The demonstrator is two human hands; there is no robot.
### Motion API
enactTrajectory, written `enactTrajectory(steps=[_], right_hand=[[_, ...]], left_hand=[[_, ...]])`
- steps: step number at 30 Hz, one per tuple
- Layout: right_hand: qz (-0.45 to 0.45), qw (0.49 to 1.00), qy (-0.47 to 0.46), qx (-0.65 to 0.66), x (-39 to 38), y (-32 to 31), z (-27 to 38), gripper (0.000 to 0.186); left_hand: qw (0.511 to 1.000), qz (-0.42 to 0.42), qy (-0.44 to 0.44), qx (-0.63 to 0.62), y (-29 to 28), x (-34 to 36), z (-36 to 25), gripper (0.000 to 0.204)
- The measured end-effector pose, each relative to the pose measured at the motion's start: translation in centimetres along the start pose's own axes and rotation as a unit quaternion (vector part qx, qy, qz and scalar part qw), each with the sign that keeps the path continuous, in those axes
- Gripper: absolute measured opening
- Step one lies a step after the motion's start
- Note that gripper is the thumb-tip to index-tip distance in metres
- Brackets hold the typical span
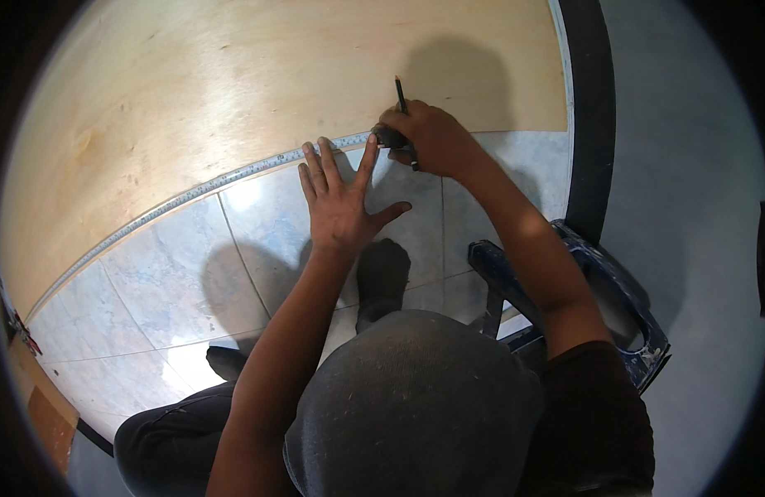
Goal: The person positions a large plywood sheet on the floor, then uses a tape measure and a red straightedge to measure and mark lines on the plywood with a pencil. The person kneels while performing the measurements and markings.
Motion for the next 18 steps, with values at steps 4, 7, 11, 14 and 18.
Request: enactTrajectory(steps=[4, 7, 11, 14, 18], right_hand=[[0.04, 0.987, 0.086, 0.127, 1.3, -4.0, -2.7, 0.051], [-0.147, 0.876, 0.132, 0.44, -1.1, -8.1, -0.9, 0.052], [-0.395, 0.625, 0.069, 0.67, -4.2, -3.4, 4.7, 0.047], [-0.444, 0.665, 0.194, 0.569, -6.8, 2.5, 10.8, 0.037], [-0.433, 0.726, 0.251, 0.472, -9.8, 6.4, 11.5, 0.036]], left_hand=[[1.0, -0.017, 0.005, -0.008, 0.1, -0.3, -0.3, 0.124], [1.0, -0.028, 0.013, -0.007, 0.3, -0.3, -0.1, 0.123], [0.999, -0.024, 0.038, -0.008, 0.4, -0.2, -0.3, 0.121], [0.998, -0.036, 0.047, -0.001, 0.6, -0.7, 1.1, 0.119], [0.998, -0.033, 0.05, -0.011, 0.7, -0.5, 1.1, 0.114]])
Point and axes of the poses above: each hand's wrist, its own x-axis towards the middle knuckle, its own y-axis out of the palm, z = x × y, the point moved 1 cm from there along x, towards the middle knuckle, and after that the axes turned 3 degrees about -x, right-handed, at the moved point
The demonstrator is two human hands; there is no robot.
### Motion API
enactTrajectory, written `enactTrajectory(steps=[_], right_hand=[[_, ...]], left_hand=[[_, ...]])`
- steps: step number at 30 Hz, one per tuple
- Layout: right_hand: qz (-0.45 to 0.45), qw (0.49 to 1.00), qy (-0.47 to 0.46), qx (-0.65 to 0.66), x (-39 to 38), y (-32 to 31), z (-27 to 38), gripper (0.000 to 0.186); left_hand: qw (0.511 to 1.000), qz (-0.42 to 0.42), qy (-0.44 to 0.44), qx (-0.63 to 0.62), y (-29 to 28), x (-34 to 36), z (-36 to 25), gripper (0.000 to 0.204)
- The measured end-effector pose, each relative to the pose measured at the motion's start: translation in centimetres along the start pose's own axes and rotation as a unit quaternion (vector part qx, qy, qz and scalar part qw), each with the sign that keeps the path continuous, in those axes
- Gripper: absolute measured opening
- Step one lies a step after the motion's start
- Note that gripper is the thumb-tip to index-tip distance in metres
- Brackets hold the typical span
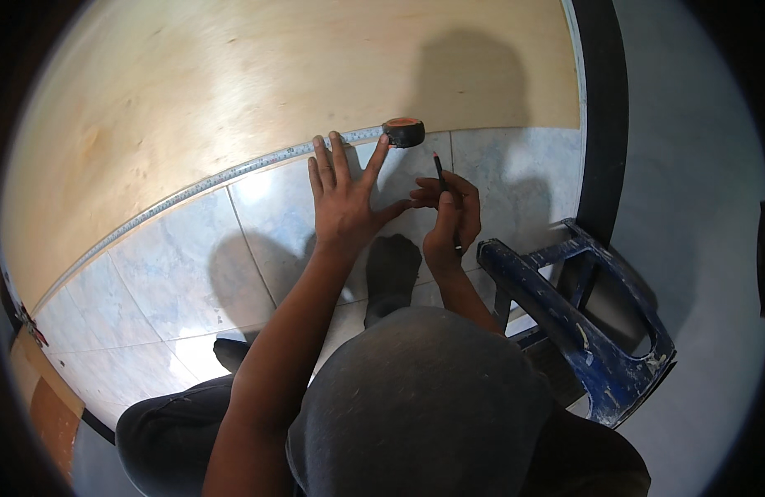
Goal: The person positions a large plywood sheet on the floor, then uses a tape measure and a red straightedge to measure and mark lines on the plywood with a pencil. The person kneels while performing the measurements and markings.
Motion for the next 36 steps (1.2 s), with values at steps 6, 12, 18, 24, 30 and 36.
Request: enactTrajectory(steps=[6, 12, 18, 24, 30, 36], right_hand=[[0.024, 0.992, 0.017, -0.126, -1.8, -1.7, -7.2, 0.036], [0.061, 0.99, -0.02, -0.127, -0.6, -0.3, -11.0, 0.029], [0.075, 0.997, 0.016, -0.025, 0.8, 0.8, -12.5, 0.028], [0.057, 0.998, 0.012, -0.009, 1.7, 1.5, -11.1, 0.029], [0.053, 0.998, -0.005, 0.039, 0.1, 4.1, -11.2, 0.03], [0.067, 0.975, 0.02, 0.21, -0.2, 7.5, -10.8, 0.031]], left_hand=[[1.0, -0.007, -0.019, 0.009, 1.4, 0.5, 0.2, 0.109], [0.999, -0.037, -0.035, -0.018, 2.4, 0.3, 0.1, 0.092], [0.997, -0.045, -0.041, -0.048, 2.7, 0.5, 0.3, 0.083], [0.995, -0.013, -0.049, -0.087, 0.0, 0.9, -1.8, 0.081], [0.997, -0.004, 0.016, -0.073, 3.7, 1.2, -0.8, 0.088], [0.996, 0.075, -0.057, 0.0, -3.2, 1.0, -1.7, 0.113]])
Point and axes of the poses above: each hand's wrist, its own x-axis towards the middle knuckle, its own y-axis out of the palm, z = x × y, the point moved 1 cm from there along x, towards the middle knuckle, and after that the axes turned 3 degrees about -x, right-handed, at the moved point
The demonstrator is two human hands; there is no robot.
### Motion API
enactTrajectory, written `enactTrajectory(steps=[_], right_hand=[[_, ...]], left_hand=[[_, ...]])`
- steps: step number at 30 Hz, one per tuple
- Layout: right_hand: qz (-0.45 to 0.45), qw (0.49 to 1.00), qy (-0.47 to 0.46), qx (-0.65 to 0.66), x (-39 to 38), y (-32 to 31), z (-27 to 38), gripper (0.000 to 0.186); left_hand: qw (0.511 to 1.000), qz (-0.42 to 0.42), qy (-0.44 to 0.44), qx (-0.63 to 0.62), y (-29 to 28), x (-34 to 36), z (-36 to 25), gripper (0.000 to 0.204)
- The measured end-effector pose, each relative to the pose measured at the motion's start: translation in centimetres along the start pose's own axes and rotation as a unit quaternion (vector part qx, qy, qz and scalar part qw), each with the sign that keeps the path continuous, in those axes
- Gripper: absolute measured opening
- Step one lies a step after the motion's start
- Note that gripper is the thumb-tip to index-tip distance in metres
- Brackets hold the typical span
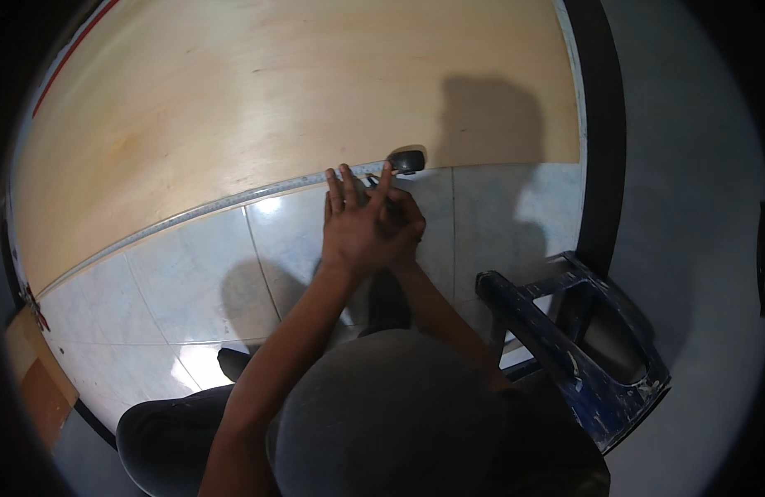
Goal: The person positions a large plywood sheet on the floor, then uses a tape measure and a red straightedge to measure and mark lines on the plywood with a pencil. The person kneels while performing the measurements and markings.
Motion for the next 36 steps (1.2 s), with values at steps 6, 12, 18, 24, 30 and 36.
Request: enactTrajectory(steps=[6, 12, 18, 24, 30, 36], right_hand=[[0.011, 0.998, -0.016, -0.056, 0.3, -0.8, 1.0, 0.03], [0.013, 0.991, -0.003, -0.131, 0.4, -0.2, 2.5, 0.028], [0.027, 0.987, -0.013, -0.158, 0.8, -0.1, 2.5, 0.025], [0.047, 0.986, 0.006, -0.162, 0.6, -0.4, 1.9, 0.021], [0.051, 0.984, 0.001, -0.172, 0.6, -0.3, 2.1, 0.022], [0.05, 0.988, 0.001, -0.147, 0.6, -0.5, 1.7, 0.022]], left_hand=[[1.0, 0.012, 0.008, -0.012, -0.3, 0.3, -1.0, 0.113], [1.0, 0.006, 0.01, -0.009, -0.2, 0.1, -0.9, 0.113], [1.0, -0.004, 0.011, 0.003, 0.4, 0.1, -0.7, 0.109], [1.0, 0.025, -0.002, 0.006, -0.1, 0.1, -1.0, 0.108], [1.0, 0.028, -0.002, 0.013, -0.3, 0.1, -0.9, 0.108], [1.0, 0.021, 0.002, 0.019, 0.0, 0.1, -0.8, 0.106]])
Point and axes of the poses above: each hand's wrist, its own x-axis towards the middle knuckle, its own y-axis out of the palm, z = x × y, the point moved 1 cm from there along x, towards the middle knuckle, and after that the axes turned 3 degrees about -x, right-handed, at the moved point
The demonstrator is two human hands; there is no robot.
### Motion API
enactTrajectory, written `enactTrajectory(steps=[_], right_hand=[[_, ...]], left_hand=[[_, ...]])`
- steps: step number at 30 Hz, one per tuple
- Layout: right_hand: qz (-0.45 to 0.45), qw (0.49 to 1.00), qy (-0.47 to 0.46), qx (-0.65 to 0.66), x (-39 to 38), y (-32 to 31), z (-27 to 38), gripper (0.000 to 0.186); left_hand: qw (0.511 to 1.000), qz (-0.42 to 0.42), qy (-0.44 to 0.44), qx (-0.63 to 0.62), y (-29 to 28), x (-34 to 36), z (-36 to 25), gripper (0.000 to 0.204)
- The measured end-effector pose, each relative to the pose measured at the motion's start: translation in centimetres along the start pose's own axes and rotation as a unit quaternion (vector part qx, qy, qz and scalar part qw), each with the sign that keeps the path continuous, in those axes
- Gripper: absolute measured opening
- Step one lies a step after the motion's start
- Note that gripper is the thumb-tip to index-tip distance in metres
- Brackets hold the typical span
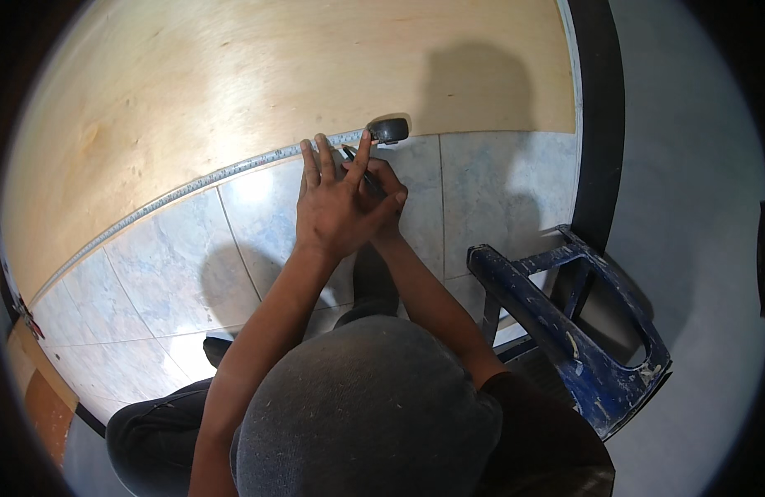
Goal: The person positions a large plywood sheet on the floor, then uses a tape measure and a red straightedge to measure and mark lines on the plywood with a pencil. The person kneels while performing the measurements and markings.
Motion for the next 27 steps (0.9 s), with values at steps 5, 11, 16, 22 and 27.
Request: enactTrajectory(steps=[5, 11, 16, 22, 27], right_hand=[[-0.01, 0.999, 0.017, -0.046, 0.0, 0.17, 0.42, 0.021], [-0.02, 0.998, -0.009, -0.065, 0.24, 0.08, 0.79, 0.022], [-0.038, 0.997, -0.03, -0.054, 0.38, 0.19, 0.2, 0.026], [-0.049, 0.996, -0.049, -0.059, 0.54, 0.32, 0.35, 0.031], [-0.017, 0.997, -0.023, -0.075, 0.07, -0.14, 0.41, 0.022]], left_hand=[[1.0, 0.005, -0.003, 0.002, -0.29, -0.07, -0.05, 0.106], [1.0, 0.004, -0.003, 0.003, -0.18, -0.02, -0.07, 0.107], [1.0, 0.008, -0.011, 0.003, -0.42, 0.05, -0.18, 0.108], [1.0, 0.016, -0.016, 0.006, -0.48, 0.18, -0.19, 0.109], [1.0, 0.005, -0.005, 0.005, -0.26, 0.02, -0.07, 0.109]])
Point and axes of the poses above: each hand's wrist, its own x-axis towards the middle knuckle, its own y-axis out of the palm, z = x × y, the point moved 1 cm from there along x, towards the middle knuckle, and after that the axes turned 3 degrees about -x, right-handed, at the moved point
